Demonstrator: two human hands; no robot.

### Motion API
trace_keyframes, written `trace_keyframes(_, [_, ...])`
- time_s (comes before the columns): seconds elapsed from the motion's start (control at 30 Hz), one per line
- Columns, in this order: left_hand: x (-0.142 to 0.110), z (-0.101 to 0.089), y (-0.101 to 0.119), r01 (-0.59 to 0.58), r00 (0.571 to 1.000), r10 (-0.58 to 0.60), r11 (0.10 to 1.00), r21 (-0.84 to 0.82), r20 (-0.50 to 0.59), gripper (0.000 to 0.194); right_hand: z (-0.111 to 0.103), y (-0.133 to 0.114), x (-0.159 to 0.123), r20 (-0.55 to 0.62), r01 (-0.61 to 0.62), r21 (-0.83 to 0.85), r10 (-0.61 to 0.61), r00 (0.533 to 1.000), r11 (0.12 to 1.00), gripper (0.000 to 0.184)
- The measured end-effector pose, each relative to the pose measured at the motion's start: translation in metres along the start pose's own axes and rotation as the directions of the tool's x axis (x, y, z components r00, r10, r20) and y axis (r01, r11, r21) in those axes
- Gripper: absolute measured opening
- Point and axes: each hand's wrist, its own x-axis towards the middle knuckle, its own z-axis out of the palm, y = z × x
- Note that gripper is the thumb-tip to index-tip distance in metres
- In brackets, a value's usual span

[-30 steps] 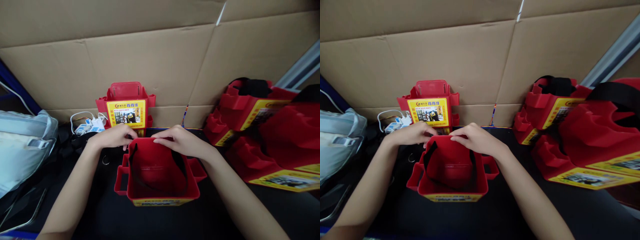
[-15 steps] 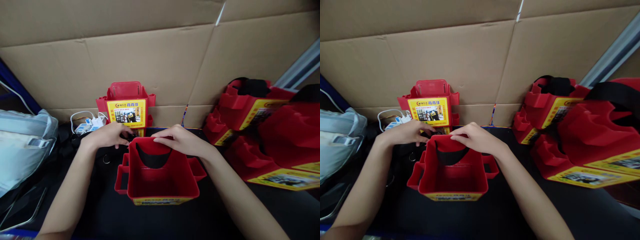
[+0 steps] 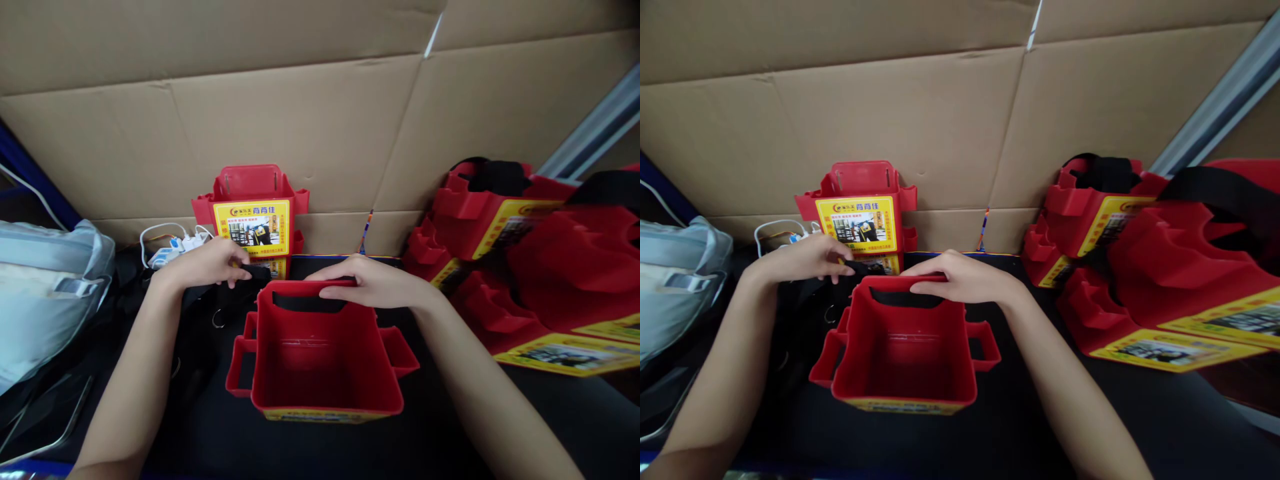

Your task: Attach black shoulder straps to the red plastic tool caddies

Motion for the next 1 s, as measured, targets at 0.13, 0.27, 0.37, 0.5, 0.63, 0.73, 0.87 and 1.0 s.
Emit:
trace_keyframes(0.13, [0.005,0.003,0.007,-0.121,0.990,0.123,0.992,0.033,-0.073,0.024,-0.005,0.016,0.001,-0.034,-0.043,0.071,0.046,0.998,0.997,0.042])
trace_keyframes(0.27, [0.009,0.007,0.011,-0.267,0.952,0.279,0.958,0.104,-0.126,0.018,-0.005,0.038,0.005,-0.171,-0.118,-0.002,0.116,0.978,0.993,0.052])
trace_keyframes(0.37, [0.007,0.010,0.025,-0.414,0.885,0.415,0.909,0.051,-0.209,0.025,0.002,0.052,0.012,-0.325,-0.097,-0.079,0.066,0.943,0.992,0.058])
trace_keyframes(0.5, [0.006,0.020,0.048,-0.502,0.854,0.499,0.864,0.016,-0.149,0.026,0.006,0.067,0.015,-0.521,-0.109,-0.211,-0.018,0.853,0.971,0.059])
trace_keyframes(0.63, [0.012,0.026,0.049,-0.469,0.882,0.470,0.883,-0.015,0.025,0.025,-0.005,0.081,0.007,-0.681,-0.218,-0.275,-0.030,0.732,0.936,0.059])
trace_keyframes(0.73, [0.014,0.025,0.044,-0.450,0.892,0.450,0.893,-0.021,0.043,0.030,-0.015,0.087,0.001,-0.749,-0.278,-0.287,-0.034,0.661,0.916,0.058])
trace_keyframes(0.87, [0.013,0.023,0.043,-0.464,0.881,0.466,0.885,-0.039,0.084,0.033,-0.023,0.092,-0.002,-0.802,-0.356,-0.306,-0.037,0.597,0.883,0.059])
trace_keyframes(1.0, [0.011,0.021,0.041,-0.444,0.886,0.453,0.890,-0.103,0.101,0.031,-0.028,0.098,-0.005,-0.835,-0.447,-0.313,-0.018,0.550,0.838,0.060])
